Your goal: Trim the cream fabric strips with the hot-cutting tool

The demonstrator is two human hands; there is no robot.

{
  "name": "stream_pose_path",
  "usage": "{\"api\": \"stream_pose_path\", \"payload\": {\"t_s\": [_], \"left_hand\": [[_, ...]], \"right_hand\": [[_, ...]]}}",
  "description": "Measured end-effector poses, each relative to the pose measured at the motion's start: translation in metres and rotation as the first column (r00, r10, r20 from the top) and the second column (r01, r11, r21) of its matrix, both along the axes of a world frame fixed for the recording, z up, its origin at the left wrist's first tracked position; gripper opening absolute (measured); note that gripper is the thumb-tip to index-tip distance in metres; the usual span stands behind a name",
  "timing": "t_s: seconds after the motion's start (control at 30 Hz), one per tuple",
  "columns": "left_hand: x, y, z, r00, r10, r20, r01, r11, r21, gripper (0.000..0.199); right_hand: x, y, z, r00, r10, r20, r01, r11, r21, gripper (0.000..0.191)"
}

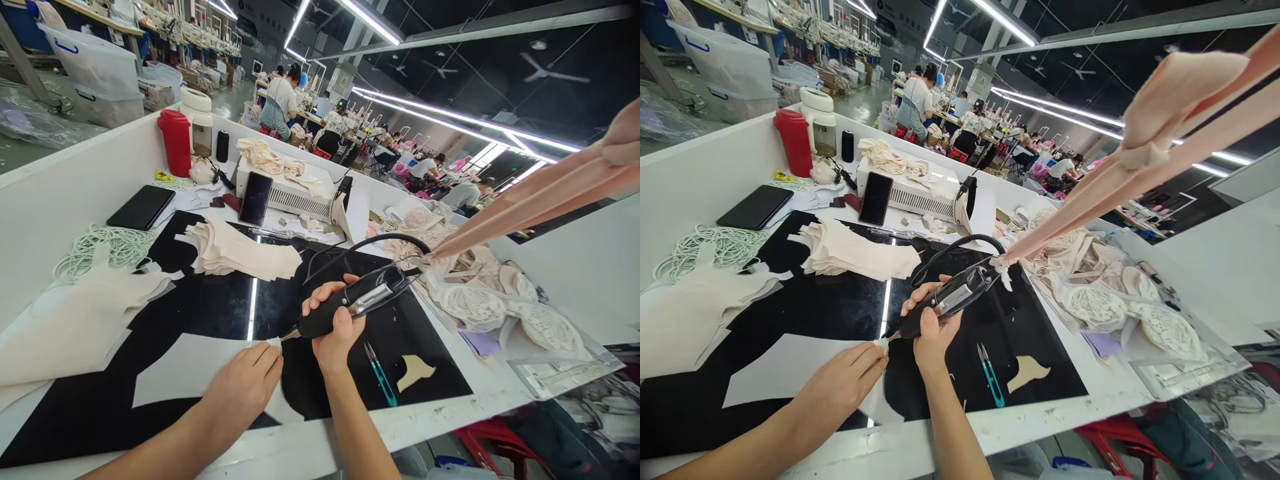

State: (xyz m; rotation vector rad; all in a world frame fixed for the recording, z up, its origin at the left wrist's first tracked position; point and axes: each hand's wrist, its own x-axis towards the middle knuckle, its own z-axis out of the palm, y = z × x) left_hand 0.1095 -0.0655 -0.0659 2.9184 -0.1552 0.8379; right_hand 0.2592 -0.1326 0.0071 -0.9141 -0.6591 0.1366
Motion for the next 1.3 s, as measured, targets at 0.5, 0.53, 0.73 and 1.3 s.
{"api": "stream_pose_path", "payload": {"t_s": [0.5,0.53,0.73,1.3], "left_hand": [[-0.005,-0.003,-0.002,0.997,0.031,-0.067,-0.029,0.999,0.033,0.039],[-0.005,-0.003,-0.002,0.998,0.033,-0.048,-0.030,0.998,0.046,0.039],[-0.006,-0.001,-0.007,1.000,0.023,-0.021,-0.020,0.993,0.120,0.042],[-0.004,0.000,-0.016,1.000,0.025,-0.005,-0.023,0.982,0.185,0.040]], "right_hand": [[-0.001,0.003,-0.006,0.994,-0.082,0.077,0.089,0.992,-0.092,0.044],[-0.001,0.002,-0.007,0.993,-0.084,0.078,0.091,0.991,-0.094,0.044],[-0.001,0.002,-0.008,0.995,-0.068,0.076,0.073,0.995,-0.074,0.043],[-0.004,0.002,-0.003,0.995,-0.077,0.064,0.082,0.993,-0.081,0.042]]}}
